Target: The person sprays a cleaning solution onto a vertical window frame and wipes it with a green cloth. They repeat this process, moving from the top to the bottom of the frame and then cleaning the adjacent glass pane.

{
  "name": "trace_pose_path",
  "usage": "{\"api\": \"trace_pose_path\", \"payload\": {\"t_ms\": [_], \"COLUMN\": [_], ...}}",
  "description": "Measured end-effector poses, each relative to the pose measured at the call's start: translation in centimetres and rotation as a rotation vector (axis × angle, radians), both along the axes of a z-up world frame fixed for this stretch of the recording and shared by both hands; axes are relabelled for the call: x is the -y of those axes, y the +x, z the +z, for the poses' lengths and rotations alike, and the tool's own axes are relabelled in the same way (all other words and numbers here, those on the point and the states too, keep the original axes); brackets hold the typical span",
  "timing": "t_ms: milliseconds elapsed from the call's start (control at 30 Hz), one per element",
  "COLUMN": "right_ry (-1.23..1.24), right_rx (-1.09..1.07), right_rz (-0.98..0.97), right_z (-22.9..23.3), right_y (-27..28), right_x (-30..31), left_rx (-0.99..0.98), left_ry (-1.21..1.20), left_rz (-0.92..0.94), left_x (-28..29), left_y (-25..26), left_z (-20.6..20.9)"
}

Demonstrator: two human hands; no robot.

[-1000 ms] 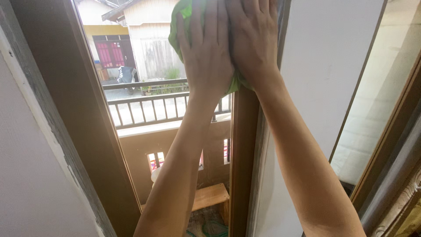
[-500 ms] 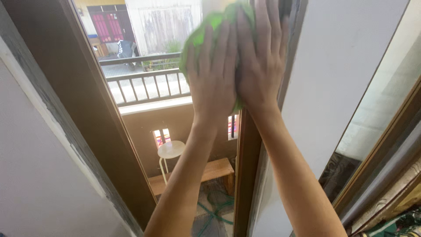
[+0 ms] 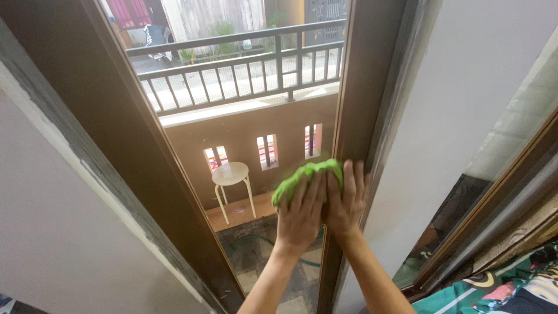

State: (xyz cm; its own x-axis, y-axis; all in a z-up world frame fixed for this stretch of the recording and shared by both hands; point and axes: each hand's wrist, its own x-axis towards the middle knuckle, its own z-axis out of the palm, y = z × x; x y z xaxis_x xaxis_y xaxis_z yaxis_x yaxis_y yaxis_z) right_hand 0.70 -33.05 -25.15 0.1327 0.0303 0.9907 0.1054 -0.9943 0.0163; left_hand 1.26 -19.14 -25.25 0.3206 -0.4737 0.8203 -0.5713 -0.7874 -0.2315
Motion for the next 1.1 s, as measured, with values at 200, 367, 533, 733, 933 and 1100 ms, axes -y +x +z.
{"api": "trace_pose_path", "payload": {"t_ms": [200,367,533,733,933,1100], "right_ry": [0.032,-0.053,-0.115,-0.151,-0.076,0.040], "right_rx": [-0.222,-0.257,-0.129,-0.024,0.063,0.083], "right_rz": [0.055,0.061,0.170,0.222,0.178,0.198], "right_z": [-13.4,-13.3,-3.3,12.2,21.3,19.8], "right_y": [-2.2,-2.2,-0.5,0.8,2.1,2.2], "right_x": [-1.4,-1.8,-4.5,-10.5,-14.9,-15.5], "left_rx": [-0.177,-0.156,-0.044,-0.060,0.074,0.091], "left_ry": [0.101,0.151,-0.024,-0.237,-0.340,-0.278], "left_rz": [-0.072,-0.071,-0.057,-0.040,0.045,0.061], "left_x": [-2.4,-4.2,-6.0,-11.0,-13.3,-13.8], "left_y": [-1.4,-1.1,0.0,-0.7,-1.1,-1.1], "left_z": [-11.9,-12.7,-5.3,10.0,19.9,19.2]}}
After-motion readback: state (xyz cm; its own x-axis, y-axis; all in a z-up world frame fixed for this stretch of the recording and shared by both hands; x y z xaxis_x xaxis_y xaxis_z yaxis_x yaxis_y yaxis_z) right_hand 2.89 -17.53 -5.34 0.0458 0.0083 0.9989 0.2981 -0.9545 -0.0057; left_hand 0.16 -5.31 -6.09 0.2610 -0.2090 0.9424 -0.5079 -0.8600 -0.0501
